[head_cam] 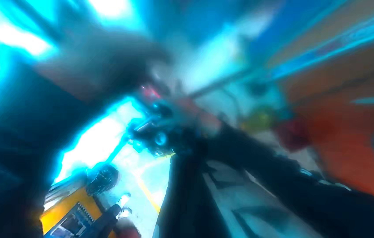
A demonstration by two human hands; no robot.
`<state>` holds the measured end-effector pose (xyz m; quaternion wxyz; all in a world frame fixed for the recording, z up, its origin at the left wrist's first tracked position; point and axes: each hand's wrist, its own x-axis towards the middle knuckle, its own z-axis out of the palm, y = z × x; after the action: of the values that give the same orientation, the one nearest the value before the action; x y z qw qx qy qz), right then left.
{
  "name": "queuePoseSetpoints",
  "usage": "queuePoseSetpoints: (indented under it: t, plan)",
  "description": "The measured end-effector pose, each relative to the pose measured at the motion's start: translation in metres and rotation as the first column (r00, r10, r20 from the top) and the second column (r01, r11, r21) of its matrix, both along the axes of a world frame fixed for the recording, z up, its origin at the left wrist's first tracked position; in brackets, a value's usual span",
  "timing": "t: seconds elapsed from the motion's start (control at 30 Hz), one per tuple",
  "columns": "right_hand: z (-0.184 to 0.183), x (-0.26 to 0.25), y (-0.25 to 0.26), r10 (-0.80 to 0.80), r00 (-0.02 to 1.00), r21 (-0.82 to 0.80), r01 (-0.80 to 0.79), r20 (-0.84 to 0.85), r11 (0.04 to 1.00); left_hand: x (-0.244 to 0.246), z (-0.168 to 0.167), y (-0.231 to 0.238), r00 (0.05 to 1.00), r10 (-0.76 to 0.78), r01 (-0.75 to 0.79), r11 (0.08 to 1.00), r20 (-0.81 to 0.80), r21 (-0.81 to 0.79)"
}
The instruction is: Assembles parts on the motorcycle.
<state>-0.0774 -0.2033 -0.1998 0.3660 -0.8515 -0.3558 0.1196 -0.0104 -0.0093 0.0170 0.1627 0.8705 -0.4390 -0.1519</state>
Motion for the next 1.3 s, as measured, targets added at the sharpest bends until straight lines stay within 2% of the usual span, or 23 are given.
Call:
queuePoseSetpoints:
  t: [0.07, 0.13, 0.2, 0.23, 0.27, 0.3, 0.33, 0.4, 0.47, 0.57, 0.63, 0.7, 0.77, 0.83, 0.87, 0.93, 1.0, 1.1, 1.13, 1.17, 1.2, 1.23, 1.3]
  plan:
    - [0.004, 0.001, -0.001, 0.016, 1.000, -0.044, -0.016, -0.005, 0.999, -0.021, 0.011, -0.006, 0.963, 0.074, -0.109, 0.987, 0.259, 0.122]
    - [0.016, 0.000, -0.004, 0.024, 0.999, -0.076, -0.027, -0.033, 0.997, -0.052, 0.006, -0.019, 0.807, 0.307, -0.425, 0.895, 0.504, 0.136]
    - [0.033, 0.000, -0.009, 0.032, 0.996, -0.089, -0.039, -0.085, 0.995, -0.078, -0.004, -0.048, 0.596, 0.554, -0.699, 0.714, 0.581, 0.037]
    - [0.038, -0.001, -0.010, 0.035, 0.995, -0.077, -0.043, -0.093, 0.996, -0.086, -0.012, -0.056, 0.513, 0.636, -0.746, 0.663, 0.576, -0.068]
    - [0.042, 0.000, -0.012, 0.042, 0.994, -0.054, -0.047, -0.097, 0.997, -0.090, -0.022, -0.059, 0.466, 0.695, -0.712, 0.662, 0.548, -0.234]
    - [0.047, 0.002, -0.014, 0.056, 0.992, -0.054, -0.062, -0.115, 0.997, -0.089, -0.031, -0.058, 0.482, 0.723, -0.602, 0.683, 0.494, -0.413]
    - [0.050, 0.004, -0.017, 0.077, 0.988, -0.060, -0.085, -0.131, 0.995, -0.085, -0.037, -0.054, 0.549, 0.711, -0.447, 0.693, 0.438, -0.565]
    - [0.044, 0.007, -0.021, 0.121, 0.984, -0.046, -0.128, -0.130, 0.991, -0.078, -0.038, -0.045, 0.754, 0.586, -0.223, 0.653, 0.296, -0.724]
    - [0.036, 0.015, -0.023, 0.165, 0.977, -0.058, -0.174, -0.136, 0.983, -0.079, -0.035, -0.034, 0.869, 0.473, -0.197, 0.601, 0.146, -0.774]
    - [0.043, 0.025, -0.034, 0.160, 0.966, -0.135, -0.190, -0.205, 0.972, -0.096, -0.041, -0.031, 0.845, 0.534, -0.314, 0.472, -0.016, -0.824]
    - [0.045, 0.030, -0.040, 0.148, 0.961, -0.184, -0.193, -0.233, 0.964, -0.109, -0.055, -0.049, 0.747, 0.661, -0.360, 0.308, -0.075, -0.881]
    - [0.051, 0.032, -0.041, 0.164, 0.959, -0.221, -0.216, -0.232, 0.951, -0.116, -0.065, -0.075, 0.659, 0.731, -0.331, 0.074, -0.174, -0.941]
    - [0.055, 0.029, -0.038, 0.174, 0.957, -0.251, -0.232, -0.232, 0.940, -0.116, -0.071, -0.086, 0.665, 0.641, -0.343, -0.192, -0.382, -0.920]
    - [0.056, 0.029, -0.035, 0.175, 0.960, -0.266, -0.231, -0.220, 0.936, -0.111, -0.069, -0.077, 0.704, 0.482, -0.389, -0.352, -0.521, -0.851]
    - [0.055, 0.030, -0.033, 0.174, 0.960, -0.280, -0.233, -0.219, 0.931, -0.109, -0.068, -0.070, 0.709, 0.422, -0.422, -0.387, -0.565, -0.820]
    - [0.055, 0.031, -0.031, 0.171, 0.956, -0.308, -0.242, -0.238, 0.920, -0.105, -0.065, -0.061, 0.698, 0.363, -0.483, -0.399, -0.618, -0.780]
    - [0.056, 0.034, -0.031, 0.185, 0.946, -0.321, -0.268, -0.265, 0.908, -0.105, -0.065, -0.061, 0.664, 0.413, -0.502, -0.372, -0.623, -0.781]
    - [0.066, 0.040, -0.047, 0.267, 0.949, -0.200, -0.298, -0.168, 0.933, -0.115, -0.059, -0.073, 0.640, 0.436, -0.498, -0.392, -0.633, -0.774]
    - [0.082, 0.041, -0.054, 0.284, 0.955, -0.140, -0.294, -0.088, 0.945, -0.119, -0.054, -0.073, 0.655, 0.441, -0.459, -0.413, -0.614, -0.786]
    - [0.116, 0.038, -0.058, 0.276, 0.958, -0.143, -0.286, -0.081, 0.948, -0.124, -0.046, -0.067, 0.673, 0.455, -0.412, -0.425, -0.583, -0.806]
    - [0.181, 0.032, -0.053, 0.171, 0.936, -0.329, -0.274, -0.309, 0.904, -0.131, -0.034, -0.055, 0.682, 0.474, -0.379, -0.421, -0.557, -0.824]
    - [0.219, 0.026, -0.051, 0.074, 0.924, -0.403, -0.235, -0.376, 0.884, -0.139, -0.022, -0.037, 0.673, 0.514, -0.365, -0.395, -0.532, -0.843]
    - [0.247, 0.017, -0.064, 0.147, 0.961, -0.364, -0.227, -0.234, 0.903, -0.161, -0.008, 0.012, 0.602, 0.579, -0.447, -0.327, -0.550, -0.833]
